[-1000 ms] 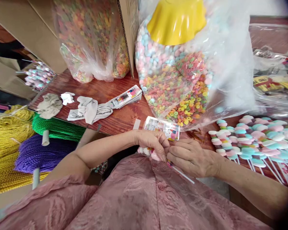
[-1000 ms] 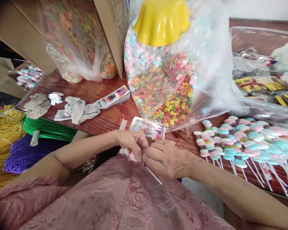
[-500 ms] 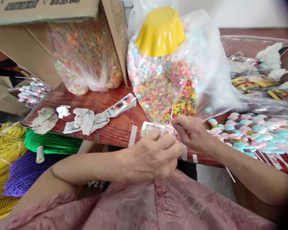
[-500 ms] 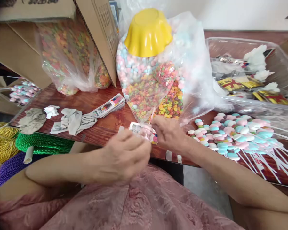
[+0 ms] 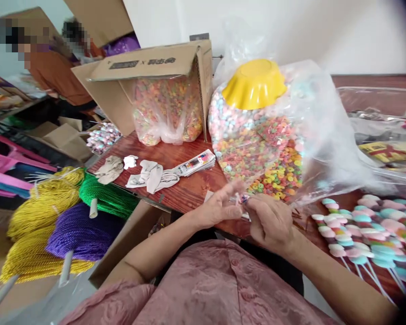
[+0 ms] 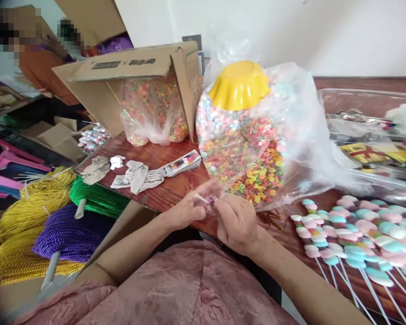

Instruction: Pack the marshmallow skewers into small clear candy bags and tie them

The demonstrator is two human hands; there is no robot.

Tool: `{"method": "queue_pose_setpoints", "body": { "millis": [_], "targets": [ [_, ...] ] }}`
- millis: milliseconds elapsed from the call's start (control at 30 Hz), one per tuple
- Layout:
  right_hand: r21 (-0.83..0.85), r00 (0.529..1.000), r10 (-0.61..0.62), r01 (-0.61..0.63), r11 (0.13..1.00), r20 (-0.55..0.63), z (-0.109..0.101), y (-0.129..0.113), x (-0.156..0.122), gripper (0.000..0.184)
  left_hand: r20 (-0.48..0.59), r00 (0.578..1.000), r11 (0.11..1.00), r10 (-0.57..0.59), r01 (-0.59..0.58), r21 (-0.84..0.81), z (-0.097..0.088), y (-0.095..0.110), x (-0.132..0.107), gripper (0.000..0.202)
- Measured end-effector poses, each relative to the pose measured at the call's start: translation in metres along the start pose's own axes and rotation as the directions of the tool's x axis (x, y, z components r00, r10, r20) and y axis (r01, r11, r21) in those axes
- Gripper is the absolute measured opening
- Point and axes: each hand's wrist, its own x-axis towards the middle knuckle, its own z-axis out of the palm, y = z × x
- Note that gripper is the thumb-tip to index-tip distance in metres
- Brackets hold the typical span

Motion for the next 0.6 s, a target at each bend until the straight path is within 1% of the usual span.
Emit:
{"method": "queue_pose_setpoints", "body": {
  "millis": [33,67,100,133,167,200,233,267,300,333,367,400,433,467,500,533,567,600],
  "targets": [
    [-0.006,0.998,-0.046,0.046,0.999,-0.037,0.005,-0.003,0.000,0.019,0.034,0.999,0.992,-0.041,0.045,-0.115,-0.003,-0.001,-0.008,0.098],
    [-0.001,0.996,-0.072,0.072,0.997,-0.059,0.011,-0.007,-0.001,0.019,0.059,0.996,0.984,-0.065,0.074,-0.163,-0.006,0.000,-0.017,0.091],
    [0.016,0.994,-0.085,0.086,0.996,-0.065,0.018,-0.011,-0.002,0.017,0.078,0.993,0.979,-0.091,0.104,-0.173,-0.009,0.003,-0.027,0.085],
    [0.045,0.995,-0.082,0.084,0.995,-0.056,0.025,-0.016,-0.004,0.015,0.069,0.991,0.981,-0.117,0.126,-0.145,-0.012,0.007,-0.037,0.079],
    [0.099,0.998,-0.049,0.052,0.994,-0.026,0.031,-0.021,-0.005,0.013,0.038,0.990,0.988,-0.138,0.140,-0.068,-0.015,0.011,-0.047,0.070],
    [0.167,1.000,0.006,-0.010,0.986,0.026,0.037,-0.027,-0.006,0.013,-0.007,0.989,0.987,-0.146,0.146,0.066,-0.017,0.016,-0.057,0.060],
    [0.239,0.993,0.077,-0.097,0.966,0.094,0.043,-0.033,-0.006,0.016,-0.076,0.989,0.964,-0.124,0.138,0.229,-0.020,0.019,-0.065,0.048],
    [0.325,0.968,0.176,-0.227,0.918,0.179,0.049,-0.039,-0.006,0.019,-0.145,0.988,0.905,-0.058,0.113,0.409,-0.023,0.021,-0.073,0.035],
    [0.344,0.943,0.238,-0.310,0.886,0.234,0.055,-0.046,-0.006,0.021,-0.190,0.980,0.804,0.064,0.062,0.592,-0.027,0.021,-0.078,0.025],
    [0.346,0.904,0.310,-0.403,0.847,0.294,0.061,-0.052,-0.004,0.023,-0.171,0.963,0.653,0.209,-0.007,0.758,-0.031,0.020,-0.083,0.019],
    [0.360,0.869,0.348,-0.469,0.806,0.353,0.067,-0.058,-0.003,0.023,-0.090,0.934,0.464,0.347,-0.087,0.882,-0.036,0.017,-0.087,0.017],
    [0.354,0.843,0.369,-0.508,0.785,0.390,0.072,-0.064,-0.002,0.023,0.022,0.893,0.272,0.449,-0.160,0.949,-0.041,0.013,-0.090,0.018],
    [0.349,0.819,0.387,-0.542,0.765,0.423,0.078,-0.070,-0.001,0.023,0.133,0.848,0.109,0.513,-0.219,0.970,-0.045,0.008,-0.094,0.020],
    [0.346,0.801,0.395,-0.564,0.750,0.449,0.082,-0.075,-0.001,0.024,0.207,0.819,-0.001,0.535,-0.244,0.970,-0.049,0.004,-0.100,0.022],
    [0.340,0.785,0.401,-0.582,0.739,0.473,0.084,-0.080,-0.001,0.025,0.237,0.822,-0.058,0.518,-0.242,0.969,-0.052,0.001,-0.107,0.023],
    [0.339,0.772,0.391,-0.591,0.732,0.502,0.085,-0.084,-0.002,0.026,0.214,0.862,-0.070,0.460,-0.206,0.976,-0.056,-0.001,-0.117,0.023],
    [0.342,0.765,0.366,-0.588,0.733,0.530,0.083,-0.086,-0.004,0.025,0.137,0.929,-0.059,0.344,-0.124,0.991,-0.060,-0.001,-0.128,0.024],
    [0.348,0.763,0.334,-0.576,0.740,0.553,0.079,-0.085,-0.006,0.024,0.024,0.983,-0.061,0.182,-0.013,0.998,-0.065,-0.001,-0.141,0.026]
  ]
}}
